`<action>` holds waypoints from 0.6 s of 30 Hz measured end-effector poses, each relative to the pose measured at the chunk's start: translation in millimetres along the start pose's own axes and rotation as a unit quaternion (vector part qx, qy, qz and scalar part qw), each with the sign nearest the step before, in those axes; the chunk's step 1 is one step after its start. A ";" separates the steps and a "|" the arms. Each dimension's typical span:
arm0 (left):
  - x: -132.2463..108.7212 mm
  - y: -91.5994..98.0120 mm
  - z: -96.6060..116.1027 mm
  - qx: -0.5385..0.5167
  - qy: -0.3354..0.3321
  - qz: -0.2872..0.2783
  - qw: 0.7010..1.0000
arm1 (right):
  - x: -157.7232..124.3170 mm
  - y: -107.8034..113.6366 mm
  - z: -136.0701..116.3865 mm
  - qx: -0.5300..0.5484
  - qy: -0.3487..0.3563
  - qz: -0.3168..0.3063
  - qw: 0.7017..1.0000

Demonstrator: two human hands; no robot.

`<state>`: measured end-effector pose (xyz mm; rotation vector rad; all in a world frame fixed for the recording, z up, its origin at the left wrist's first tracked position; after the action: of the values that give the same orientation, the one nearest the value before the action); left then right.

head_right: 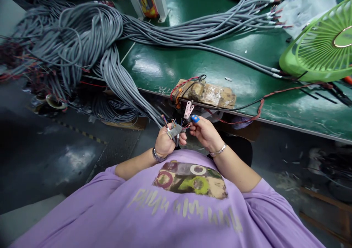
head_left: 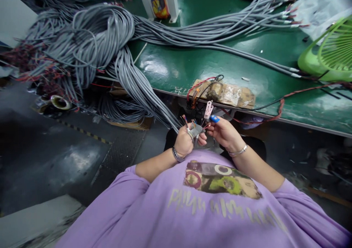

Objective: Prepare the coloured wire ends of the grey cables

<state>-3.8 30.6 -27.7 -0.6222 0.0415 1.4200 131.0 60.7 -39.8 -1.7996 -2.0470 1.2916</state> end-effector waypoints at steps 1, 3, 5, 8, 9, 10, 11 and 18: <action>0.3 0.0 0.5 -0.003 -0.002 0.000 1.000 | -1.0 0.1 0.2 0.002 -0.010 -0.012 1.000; 0.9 -0.2 0.6 -0.004 -0.003 -0.001 1.000 | -3.9 -1.8 0.5 -0.011 -0.016 -0.042 0.999; 1.3 -0.7 0.0 -0.003 -0.003 -0.004 1.000 | -7.4 -5.8 1.0 -0.042 -0.004 -0.078 0.996; 1.9 -1.7 -2.1 0.003 -0.005 -0.009 1.000 | -12.0 -13.9 3.0 -0.091 0.021 -0.123 0.988; 2.0 -1.9 -3.1 0.006 -0.004 -0.009 1.000 | -13.3 -16.6 3.6 -0.098 0.030 -0.134 0.986; 2.0 -2.0 -4.1 0.011 -0.003 -0.008 1.000 | -14.5 -19.3 4.0 -0.098 0.037 -0.143 0.984; 1.8 -2.0 -4.8 0.017 -0.004 -0.007 1.000 | -15.6 -21.8 4.2 -0.094 0.046 -0.149 0.983; -2.4 -4.0 2.5 0.121 -0.053 -0.014 0.991 | -19.5 -29.4 6.8 -0.071 0.095 -0.090 0.989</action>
<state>-1.4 29.4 -23.1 -0.3457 0.1200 1.3933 110.3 42.7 -16.6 -1.6729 -2.1816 0.9114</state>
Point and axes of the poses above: each hand's wrist, its own x-axis towards the middle knuckle, its own y-axis out of the back of the hand, z = x × y, the point moved 4 cm from there along x, towards the middle knuckle, and after that the axes turned 2 degrees about x, right-handed, at the moved point
